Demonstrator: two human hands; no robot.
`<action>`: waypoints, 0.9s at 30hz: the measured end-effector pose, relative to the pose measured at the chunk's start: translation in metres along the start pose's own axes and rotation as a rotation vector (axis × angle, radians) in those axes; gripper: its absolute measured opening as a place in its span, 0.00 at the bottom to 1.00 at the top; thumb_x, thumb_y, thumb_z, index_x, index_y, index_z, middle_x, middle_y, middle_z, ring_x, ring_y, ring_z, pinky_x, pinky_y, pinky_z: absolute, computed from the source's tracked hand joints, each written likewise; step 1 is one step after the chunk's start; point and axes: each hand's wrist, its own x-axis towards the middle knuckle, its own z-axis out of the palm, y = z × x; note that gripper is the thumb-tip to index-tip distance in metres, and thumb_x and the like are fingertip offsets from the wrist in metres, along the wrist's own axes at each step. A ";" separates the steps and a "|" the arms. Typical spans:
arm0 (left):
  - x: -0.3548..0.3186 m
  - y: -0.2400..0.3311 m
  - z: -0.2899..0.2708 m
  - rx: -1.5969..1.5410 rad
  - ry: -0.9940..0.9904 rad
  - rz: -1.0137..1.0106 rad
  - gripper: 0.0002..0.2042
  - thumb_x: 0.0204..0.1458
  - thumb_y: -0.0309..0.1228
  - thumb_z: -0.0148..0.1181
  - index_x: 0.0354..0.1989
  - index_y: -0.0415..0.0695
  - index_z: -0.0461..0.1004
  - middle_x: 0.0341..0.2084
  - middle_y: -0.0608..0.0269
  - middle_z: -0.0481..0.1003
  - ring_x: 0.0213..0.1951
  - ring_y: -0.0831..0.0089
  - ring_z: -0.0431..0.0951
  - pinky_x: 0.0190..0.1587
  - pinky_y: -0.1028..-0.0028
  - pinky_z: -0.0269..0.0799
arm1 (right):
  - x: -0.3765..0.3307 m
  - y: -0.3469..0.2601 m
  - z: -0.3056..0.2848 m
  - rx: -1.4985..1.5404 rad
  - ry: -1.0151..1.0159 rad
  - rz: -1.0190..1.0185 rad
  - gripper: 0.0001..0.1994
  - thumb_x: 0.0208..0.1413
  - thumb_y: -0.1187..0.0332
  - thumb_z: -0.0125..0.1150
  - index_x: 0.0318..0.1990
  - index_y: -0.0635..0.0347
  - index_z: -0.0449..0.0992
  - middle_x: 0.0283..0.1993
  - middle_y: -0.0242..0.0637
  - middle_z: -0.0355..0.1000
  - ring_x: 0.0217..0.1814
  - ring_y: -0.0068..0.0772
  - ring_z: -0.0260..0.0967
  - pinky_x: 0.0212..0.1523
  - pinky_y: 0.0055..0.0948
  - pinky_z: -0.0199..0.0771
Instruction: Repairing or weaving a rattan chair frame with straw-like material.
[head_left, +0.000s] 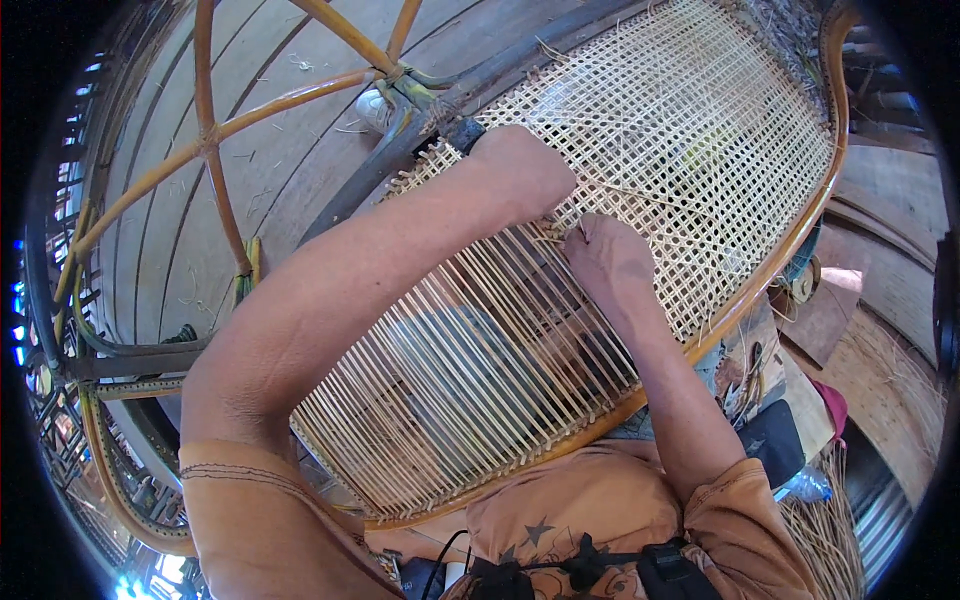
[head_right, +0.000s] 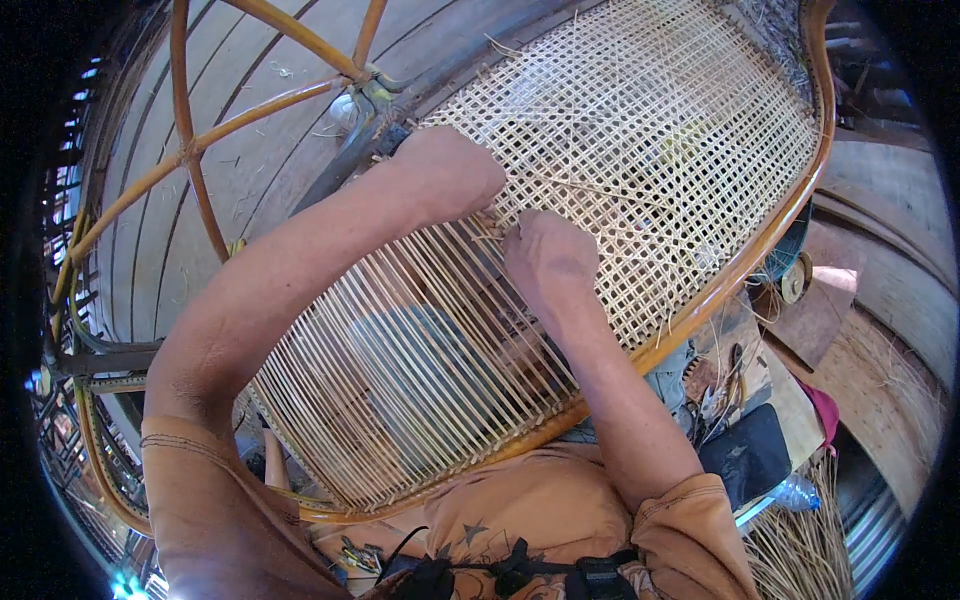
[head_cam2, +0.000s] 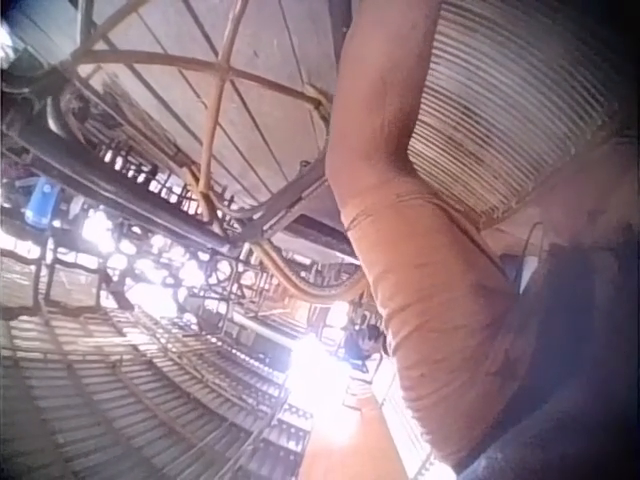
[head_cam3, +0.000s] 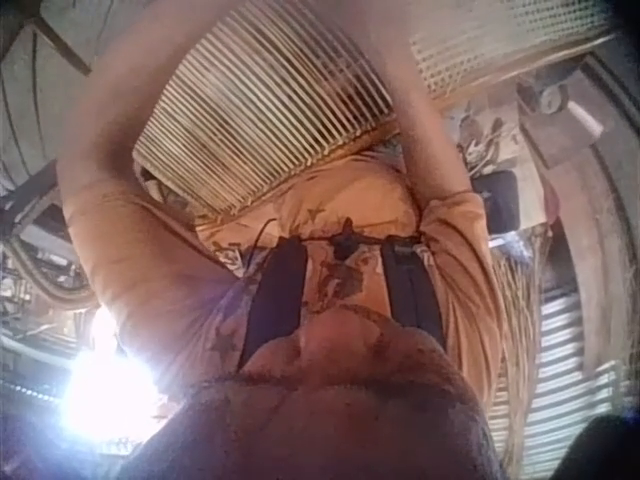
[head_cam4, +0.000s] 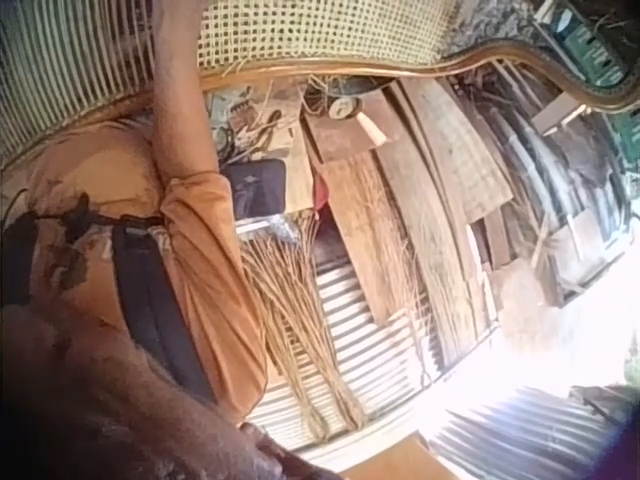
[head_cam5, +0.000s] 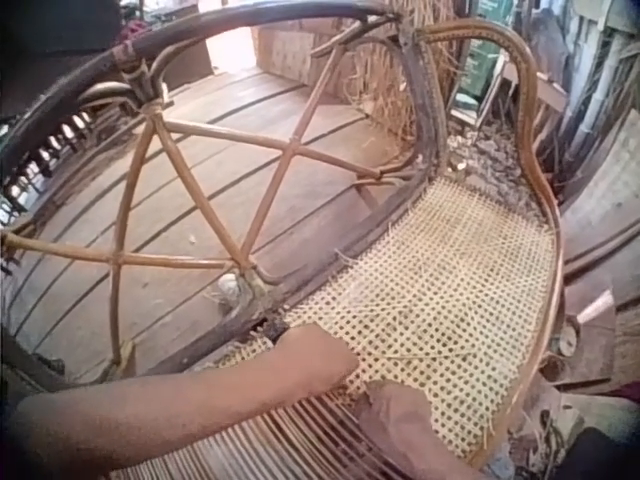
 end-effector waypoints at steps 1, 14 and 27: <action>0.000 0.001 -0.002 -0.003 -0.001 0.004 0.08 0.44 0.35 0.56 0.27 0.46 0.78 0.25 0.57 0.78 0.31 0.57 0.79 0.32 0.61 0.74 | -0.001 -0.001 -0.003 -0.001 -0.018 0.015 0.13 0.52 0.63 0.49 0.29 0.63 0.76 0.31 0.52 0.73 0.35 0.52 0.72 0.39 0.43 0.72; -0.007 0.017 -0.012 0.065 0.010 0.028 0.07 0.41 0.30 0.56 0.24 0.43 0.79 0.23 0.56 0.77 0.29 0.60 0.79 0.31 0.63 0.74 | 0.000 -0.002 -0.009 -0.002 -0.084 0.027 0.13 0.53 0.62 0.50 0.31 0.64 0.75 0.31 0.52 0.73 0.35 0.53 0.72 0.40 0.44 0.72; 0.002 0.016 -0.024 -0.030 -0.149 -0.114 0.09 0.43 0.27 0.53 0.30 0.41 0.79 0.29 0.54 0.78 0.34 0.58 0.79 0.35 0.62 0.75 | -0.004 0.004 -0.005 0.033 -0.024 -0.019 0.12 0.53 0.63 0.51 0.30 0.63 0.76 0.30 0.51 0.73 0.34 0.53 0.72 0.39 0.43 0.71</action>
